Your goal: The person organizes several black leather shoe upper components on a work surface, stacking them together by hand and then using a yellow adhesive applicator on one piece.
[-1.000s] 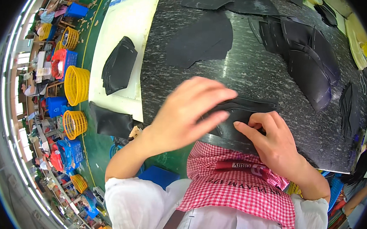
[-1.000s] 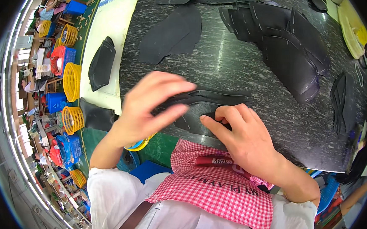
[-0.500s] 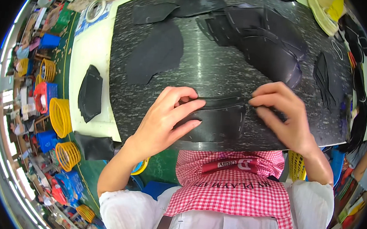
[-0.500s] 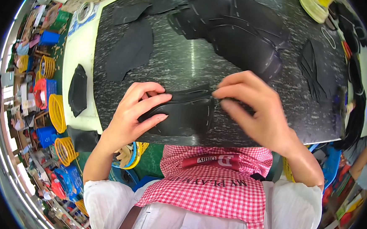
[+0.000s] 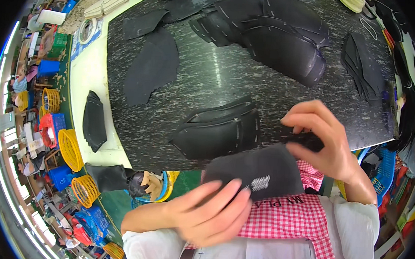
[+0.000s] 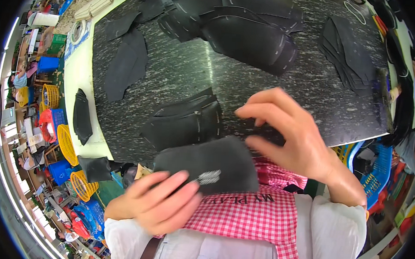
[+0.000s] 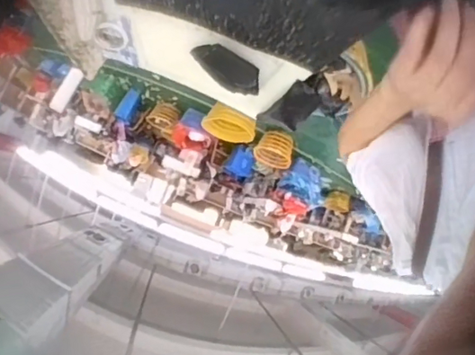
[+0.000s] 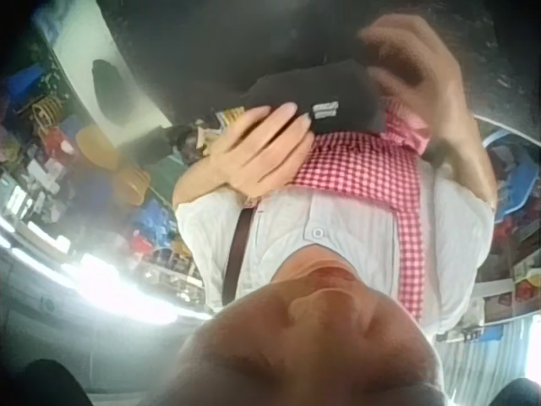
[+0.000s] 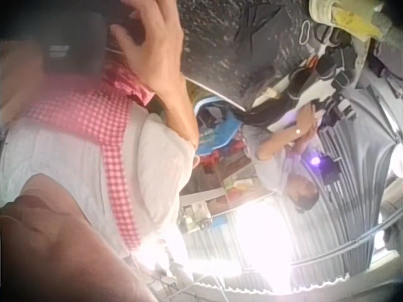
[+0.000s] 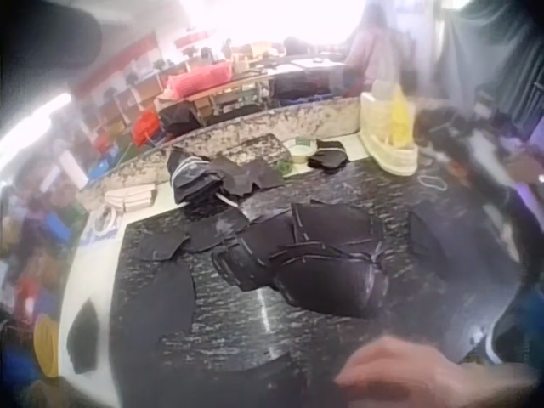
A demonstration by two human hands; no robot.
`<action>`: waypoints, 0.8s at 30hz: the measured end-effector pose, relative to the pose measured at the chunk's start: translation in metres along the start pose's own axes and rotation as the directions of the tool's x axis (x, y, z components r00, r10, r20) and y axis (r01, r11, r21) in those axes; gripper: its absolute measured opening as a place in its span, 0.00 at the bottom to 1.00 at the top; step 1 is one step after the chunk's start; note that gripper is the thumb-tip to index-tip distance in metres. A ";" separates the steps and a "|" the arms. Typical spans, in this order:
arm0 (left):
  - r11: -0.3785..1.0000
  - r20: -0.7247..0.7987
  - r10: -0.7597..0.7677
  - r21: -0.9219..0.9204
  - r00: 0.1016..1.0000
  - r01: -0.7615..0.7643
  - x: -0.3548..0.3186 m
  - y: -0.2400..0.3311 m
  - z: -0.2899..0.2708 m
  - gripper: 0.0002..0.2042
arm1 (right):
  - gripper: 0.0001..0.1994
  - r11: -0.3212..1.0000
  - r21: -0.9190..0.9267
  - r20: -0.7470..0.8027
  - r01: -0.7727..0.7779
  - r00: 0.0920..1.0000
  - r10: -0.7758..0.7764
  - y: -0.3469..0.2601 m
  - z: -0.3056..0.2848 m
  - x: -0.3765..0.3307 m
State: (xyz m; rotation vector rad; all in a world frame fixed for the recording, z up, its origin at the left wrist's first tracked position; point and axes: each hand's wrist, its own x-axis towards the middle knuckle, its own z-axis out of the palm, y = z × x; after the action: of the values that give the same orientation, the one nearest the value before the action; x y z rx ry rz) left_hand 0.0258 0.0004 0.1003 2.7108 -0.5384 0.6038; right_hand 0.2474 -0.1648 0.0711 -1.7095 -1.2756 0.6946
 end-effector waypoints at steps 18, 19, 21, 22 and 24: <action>0.863 0.035 -0.312 -0.407 0.950 0.298 0.001 -0.019 0.055 0.10 | 0.13 0.873 -0.108 -0.097 0.476 0.869 -0.486 0.028 0.026 -0.061; 0.865 0.033 -0.315 -0.402 0.949 0.301 0.002 -0.020 0.056 0.10 | 0.14 0.741 -0.307 -0.004 0.597 0.778 -0.628 0.020 0.028 -0.060; 0.819 0.027 -0.400 -0.437 0.916 0.371 0.005 -0.020 0.055 0.10 | 0.16 0.548 -0.472 0.120 0.691 0.666 -0.736 0.013 0.034 -0.052; 0.792 0.046 -0.455 -0.436 0.889 0.428 0.008 -0.017 0.053 0.08 | 0.18 0.637 -0.553 0.105 0.537 0.803 -0.587 0.016 0.039 -0.045; 0.751 0.014 -0.544 -0.439 0.839 0.493 0.011 -0.029 0.048 0.06 | 0.23 0.692 -0.637 0.065 0.341 0.918 -0.392 0.025 0.047 -0.043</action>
State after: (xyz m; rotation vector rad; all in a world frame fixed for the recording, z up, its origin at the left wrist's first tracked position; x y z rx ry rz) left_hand 0.0636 0.0044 0.0576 2.2296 0.1257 0.4187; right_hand 0.2065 -0.1935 0.0247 -1.8763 -1.8738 -0.0809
